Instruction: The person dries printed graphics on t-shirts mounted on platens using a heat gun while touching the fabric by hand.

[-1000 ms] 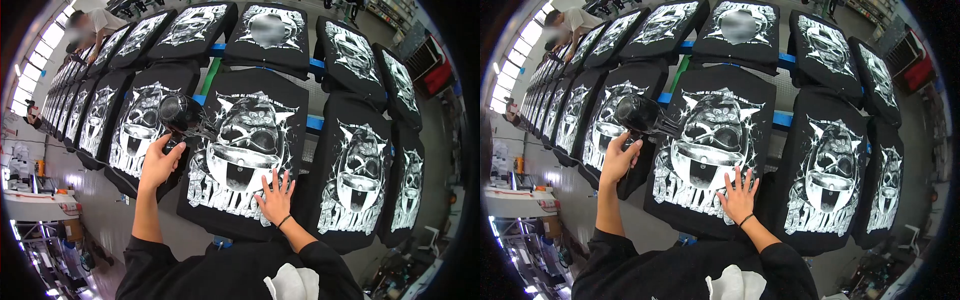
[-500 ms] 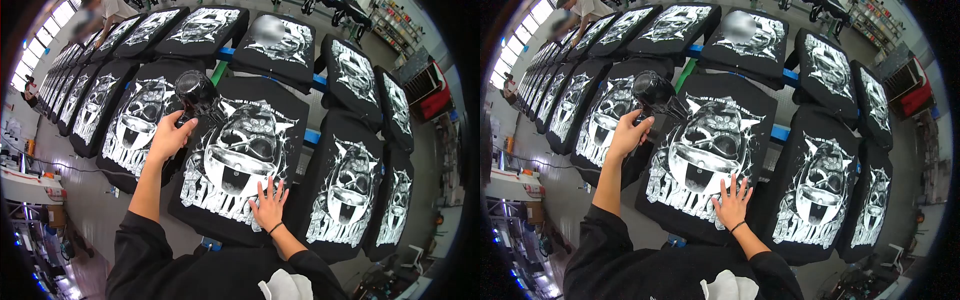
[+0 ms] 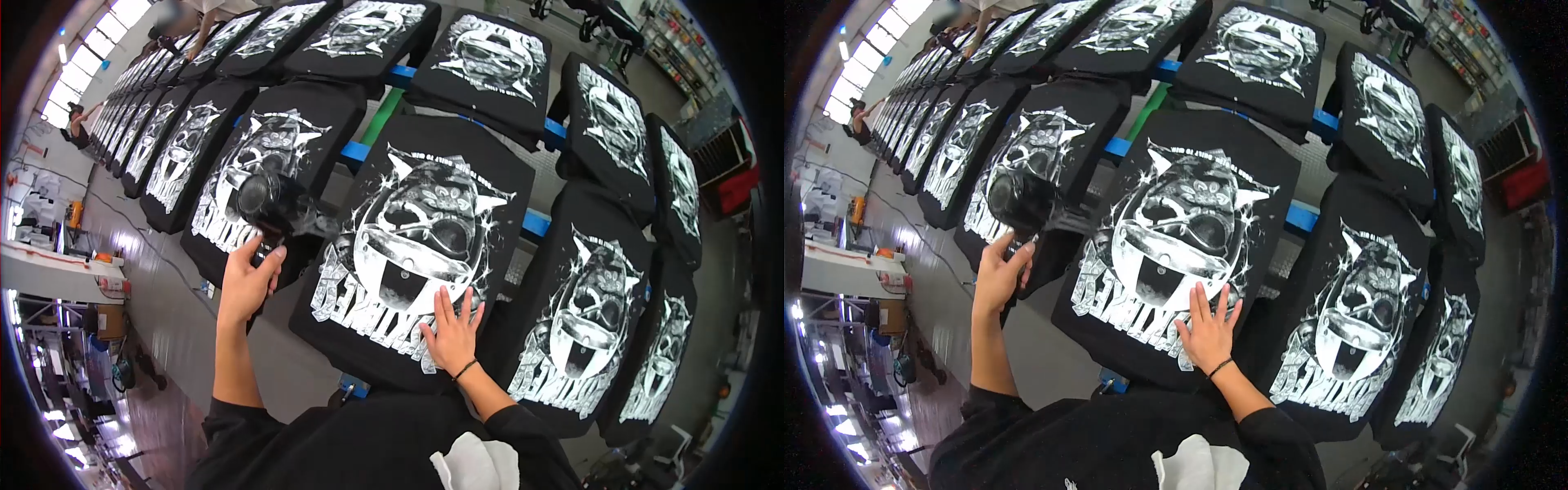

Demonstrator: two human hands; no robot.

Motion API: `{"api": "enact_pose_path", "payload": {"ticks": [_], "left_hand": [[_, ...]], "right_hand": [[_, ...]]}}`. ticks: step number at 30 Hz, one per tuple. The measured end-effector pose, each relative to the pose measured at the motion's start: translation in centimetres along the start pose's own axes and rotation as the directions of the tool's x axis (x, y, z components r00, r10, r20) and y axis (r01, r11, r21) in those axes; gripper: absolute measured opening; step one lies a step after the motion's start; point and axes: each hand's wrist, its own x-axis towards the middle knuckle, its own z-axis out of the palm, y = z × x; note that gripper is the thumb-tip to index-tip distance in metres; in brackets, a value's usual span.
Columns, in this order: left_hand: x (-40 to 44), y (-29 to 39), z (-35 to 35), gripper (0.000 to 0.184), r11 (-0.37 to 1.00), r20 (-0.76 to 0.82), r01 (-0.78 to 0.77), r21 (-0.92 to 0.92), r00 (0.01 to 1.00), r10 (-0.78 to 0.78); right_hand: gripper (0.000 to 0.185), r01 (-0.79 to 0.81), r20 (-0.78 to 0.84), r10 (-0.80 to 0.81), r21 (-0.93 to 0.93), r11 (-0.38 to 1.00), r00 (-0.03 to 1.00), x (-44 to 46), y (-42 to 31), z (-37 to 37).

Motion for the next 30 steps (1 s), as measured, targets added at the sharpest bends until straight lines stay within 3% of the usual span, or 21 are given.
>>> {"api": "enact_pose_path", "payload": {"ticks": [3, 7, 11, 26, 30], "left_hand": [[-1.6, -0.1, -0.8, 0.018, 0.999, 0.047, 0.001, -0.036, 0.999, 0.000], [-2.4, -0.2, -0.5, 0.017, 1.000, -0.052, 0.014, 0.028, 0.999, -0.012], [-0.5, 0.2, 0.2, 0.018, 0.997, 0.023, -0.028, -0.072, 0.999, 0.030], [9.5, 4.5, 7.3, 0.023, 0.990, 0.187, -0.092, -0.104, 0.976, 0.110], [10.8, 4.7, 7.4, 0.028, 0.989, 0.094, -0.150, -0.010, 0.984, 0.151]], "right_hand": [[0.072, 0.016, 0.007, -0.015, -0.004, 1.000, 1.000, 0.2, 0.3, 0.0], [0.072, 0.075, -0.011, -0.075, 0.001, 0.997, 0.997, 0.1, 0.7, -0.3], [0.071, 0.059, 0.023, -0.059, -0.011, 0.998, 0.998, 0.1, 0.9, 0.3], [0.072, 0.021, -0.015, -0.021, 0.004, 1.000, 1.000, 0.3, 0.1, -0.1], [0.071, 0.007, -0.013, -0.007, -0.014, 1.000, 1.000, 0.4, 0.2, 0.4]]}}
